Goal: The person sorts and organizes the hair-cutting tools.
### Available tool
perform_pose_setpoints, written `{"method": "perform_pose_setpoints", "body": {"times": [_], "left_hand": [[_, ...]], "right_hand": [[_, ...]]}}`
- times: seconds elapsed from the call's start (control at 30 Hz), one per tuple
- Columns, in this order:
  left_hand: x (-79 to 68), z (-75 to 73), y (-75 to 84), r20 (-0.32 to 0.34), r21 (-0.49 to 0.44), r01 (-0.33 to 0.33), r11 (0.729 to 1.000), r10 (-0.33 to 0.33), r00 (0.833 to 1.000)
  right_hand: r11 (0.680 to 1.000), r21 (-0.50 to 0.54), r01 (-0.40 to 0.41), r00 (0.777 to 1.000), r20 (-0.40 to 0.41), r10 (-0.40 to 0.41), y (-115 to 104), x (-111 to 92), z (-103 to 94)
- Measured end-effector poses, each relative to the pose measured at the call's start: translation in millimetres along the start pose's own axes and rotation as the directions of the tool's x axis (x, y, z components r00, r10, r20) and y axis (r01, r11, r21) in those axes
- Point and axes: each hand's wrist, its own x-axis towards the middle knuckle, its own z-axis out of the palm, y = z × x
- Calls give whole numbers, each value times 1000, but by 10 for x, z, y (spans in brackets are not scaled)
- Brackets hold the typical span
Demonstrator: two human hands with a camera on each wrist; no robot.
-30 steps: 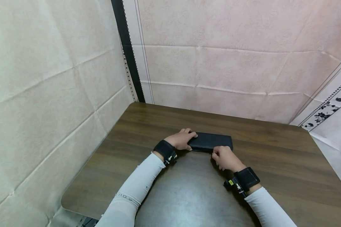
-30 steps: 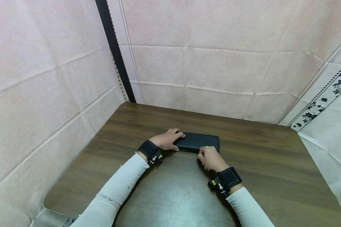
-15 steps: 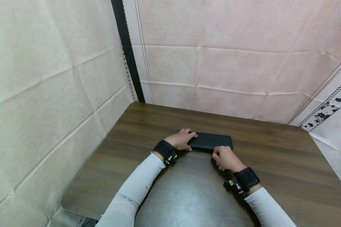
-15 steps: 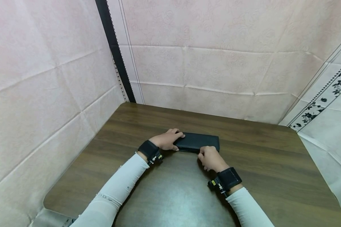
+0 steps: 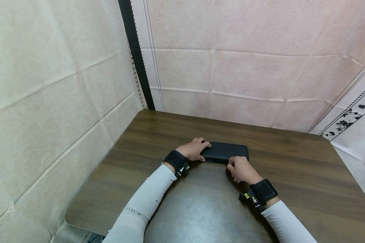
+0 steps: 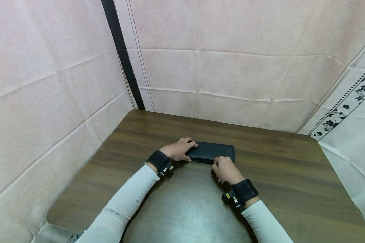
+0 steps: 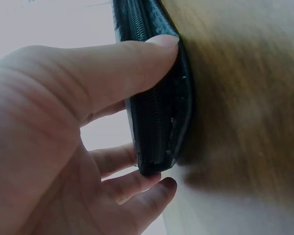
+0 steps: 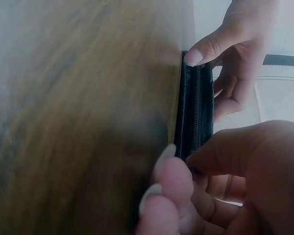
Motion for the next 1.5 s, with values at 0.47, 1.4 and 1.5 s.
{"method": "perform_pose_setpoints", "body": {"times": [0.47,1.4,1.5], "left_hand": [[-8,-10,9,11,-21,-1,1000,2,1000],[8,-15,-17,5,-4,-9,1000,9,1000],[6,-12,-15,6,-2,-8,1000,8,1000]], "right_hand": [[1000,12,-28,1000,-13,28,-22,-27,4],[988,40,-146,989,-26,147,-35,-30,-62],[987,43,-153,988,-25,154,-33,-35,-67]]}}
